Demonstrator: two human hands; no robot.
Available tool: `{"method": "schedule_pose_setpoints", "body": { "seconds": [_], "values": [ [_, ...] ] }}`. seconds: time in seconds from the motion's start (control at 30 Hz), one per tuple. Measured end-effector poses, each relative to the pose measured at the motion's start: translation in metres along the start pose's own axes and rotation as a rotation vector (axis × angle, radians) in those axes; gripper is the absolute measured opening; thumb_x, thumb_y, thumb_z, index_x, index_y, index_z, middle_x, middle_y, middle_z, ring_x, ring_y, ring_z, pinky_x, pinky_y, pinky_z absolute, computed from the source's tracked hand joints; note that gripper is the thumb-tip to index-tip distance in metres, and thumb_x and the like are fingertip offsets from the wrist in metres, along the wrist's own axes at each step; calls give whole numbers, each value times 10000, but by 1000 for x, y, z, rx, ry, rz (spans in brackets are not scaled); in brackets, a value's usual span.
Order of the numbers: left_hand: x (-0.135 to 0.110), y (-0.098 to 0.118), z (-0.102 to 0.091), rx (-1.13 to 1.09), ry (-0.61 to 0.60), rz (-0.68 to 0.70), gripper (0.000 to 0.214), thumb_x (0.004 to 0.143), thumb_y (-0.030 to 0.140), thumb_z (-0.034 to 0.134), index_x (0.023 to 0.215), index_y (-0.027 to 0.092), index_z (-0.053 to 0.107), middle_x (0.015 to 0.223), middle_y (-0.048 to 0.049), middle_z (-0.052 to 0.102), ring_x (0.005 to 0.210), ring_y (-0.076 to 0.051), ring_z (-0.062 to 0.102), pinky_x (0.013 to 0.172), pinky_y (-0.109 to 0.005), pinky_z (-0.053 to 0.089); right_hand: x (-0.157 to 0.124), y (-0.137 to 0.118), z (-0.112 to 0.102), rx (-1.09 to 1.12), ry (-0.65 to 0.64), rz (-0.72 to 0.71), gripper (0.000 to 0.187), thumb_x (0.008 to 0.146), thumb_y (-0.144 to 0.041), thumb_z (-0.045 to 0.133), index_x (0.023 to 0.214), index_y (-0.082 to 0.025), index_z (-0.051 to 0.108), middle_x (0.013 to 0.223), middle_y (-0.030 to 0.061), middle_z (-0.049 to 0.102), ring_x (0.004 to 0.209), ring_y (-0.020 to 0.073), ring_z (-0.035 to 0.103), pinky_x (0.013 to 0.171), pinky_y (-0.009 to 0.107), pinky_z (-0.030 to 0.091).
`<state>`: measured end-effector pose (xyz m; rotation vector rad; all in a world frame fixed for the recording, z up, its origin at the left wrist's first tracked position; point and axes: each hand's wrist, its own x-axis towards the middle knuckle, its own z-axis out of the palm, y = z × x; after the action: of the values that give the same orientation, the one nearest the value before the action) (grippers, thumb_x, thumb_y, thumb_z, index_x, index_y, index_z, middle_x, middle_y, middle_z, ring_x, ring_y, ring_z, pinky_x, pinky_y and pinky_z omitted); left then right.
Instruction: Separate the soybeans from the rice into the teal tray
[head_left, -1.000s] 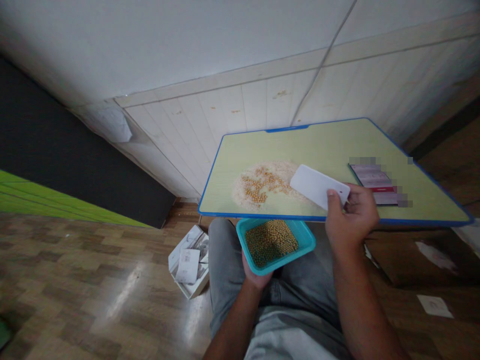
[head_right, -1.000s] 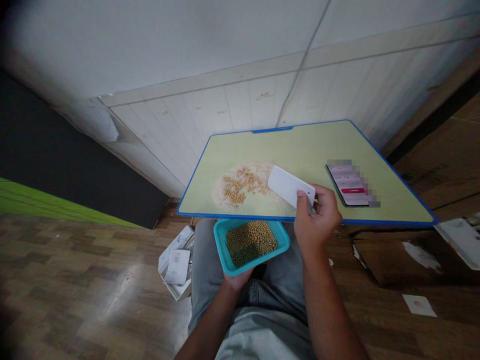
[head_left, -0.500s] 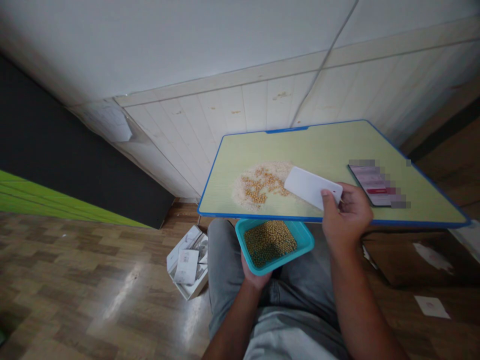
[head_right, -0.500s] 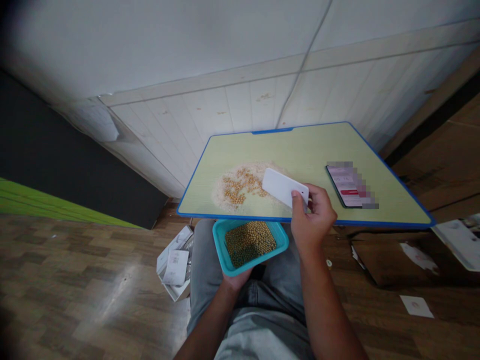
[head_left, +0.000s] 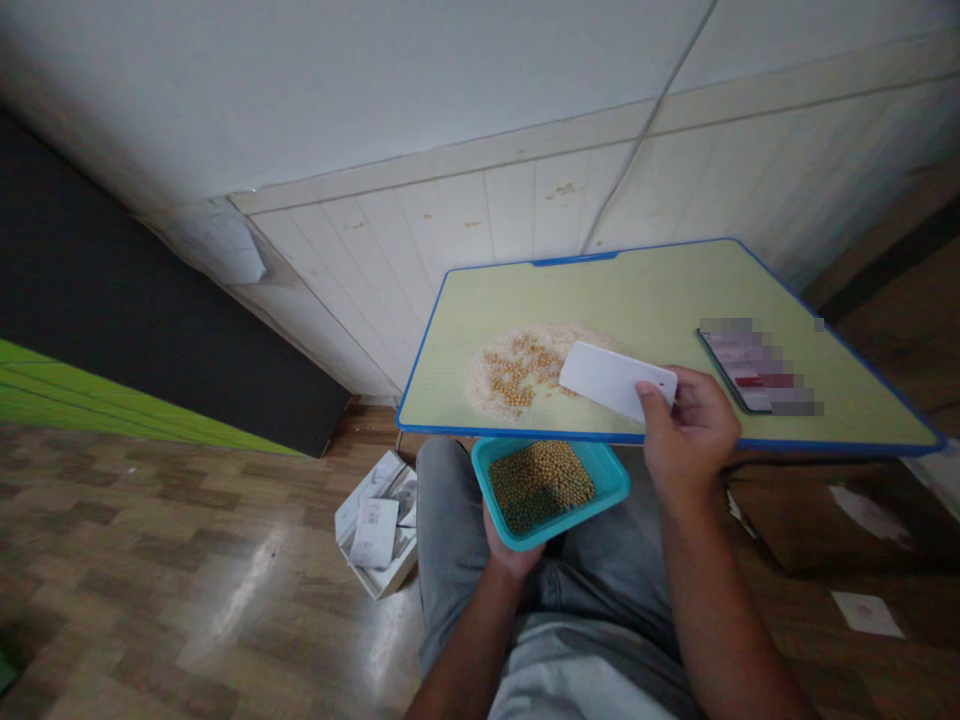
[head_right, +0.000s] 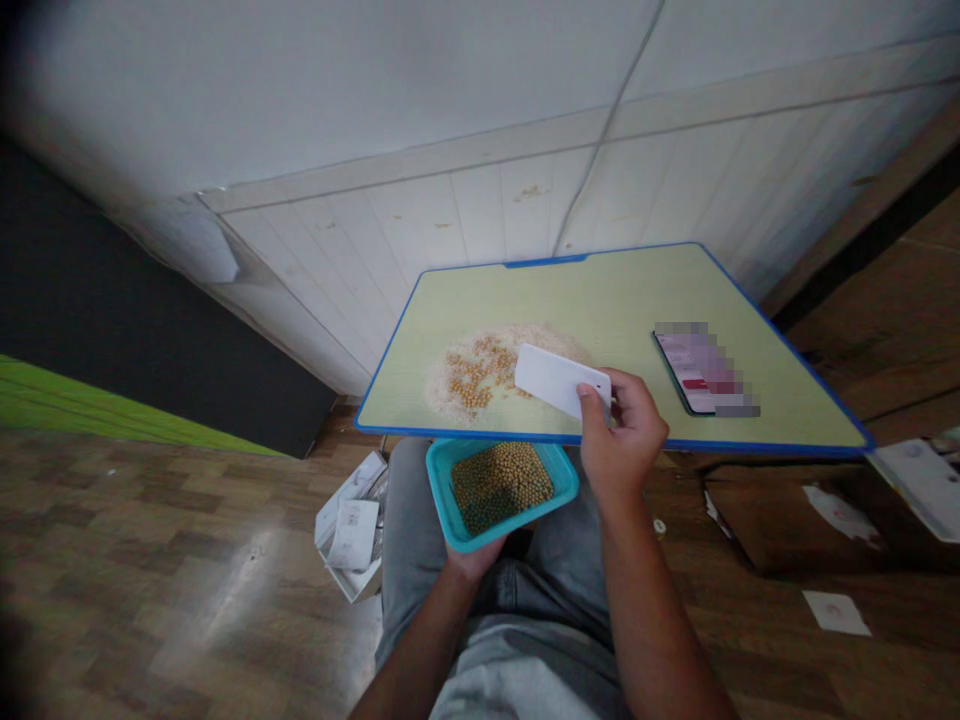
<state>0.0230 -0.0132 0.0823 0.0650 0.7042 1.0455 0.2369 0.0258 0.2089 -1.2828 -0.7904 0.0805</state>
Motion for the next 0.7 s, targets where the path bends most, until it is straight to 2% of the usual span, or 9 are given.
{"method": "schedule_pose_setpoints", "body": {
  "seconds": [0.1, 0.23, 0.4, 0.47, 0.6, 0.7],
  "values": [
    [-3, 2, 3, 39, 14, 11, 474, 1120, 612, 560, 1300, 322, 889, 1545, -62, 875, 1685, -406, 598, 1418, -690, 453, 0, -1, 1, 15, 7, 18, 251, 880, -429, 870, 989, -222, 779, 879, 24, 800, 812, 228, 759, 697, 338, 589],
    [-3, 1, 2, 41, 42, 19, 480, 1098, 625, 576, 1277, 326, 906, 1480, -61, 904, 1699, -419, 579, 1438, -713, 423, 0, -1, 2, 9, 38, 15, 263, 880, -436, 865, 1001, -221, 774, 896, 30, 793, 830, 233, 760, 720, 351, 603],
    [2, 0, -6, -30, 6, -32, 602, 1159, 613, 428, 1508, 313, 815, 1660, -39, 812, 1753, -370, 525, 1485, -691, 355, 0, -1, 0, 17, 4, 7, 246, 886, -424, 866, 1005, -224, 783, 892, 28, 795, 821, 229, 756, 702, 337, 589],
    [3, 0, -7, -59, 0, -54, 617, 1165, 602, 417, 1554, 291, 780, 1721, -50, 767, 1774, -364, 497, 1492, -683, 337, 0, -1, 0, 24, 23, -4, 251, 880, -423, 875, 996, -220, 786, 883, 29, 794, 808, 227, 751, 692, 333, 580],
    [1, 1, -4, -21, -5, -22, 538, 1118, 621, 556, 1421, 293, 854, 1679, -73, 797, 1773, -400, 491, 1485, -685, 344, 0, -2, 0, 4, 40, 0, 248, 881, -419, 873, 998, -214, 797, 893, 33, 804, 818, 231, 757, 714, 345, 584],
    [-3, 1, 1, 7, 27, -2, 481, 1114, 605, 578, 1322, 300, 886, 1602, -70, 844, 1733, -409, 546, 1457, -695, 397, -1, -2, 0, 4, 21, 12, 256, 876, -432, 873, 991, -217, 799, 884, 31, 811, 807, 231, 760, 692, 338, 572]
  ]
}}
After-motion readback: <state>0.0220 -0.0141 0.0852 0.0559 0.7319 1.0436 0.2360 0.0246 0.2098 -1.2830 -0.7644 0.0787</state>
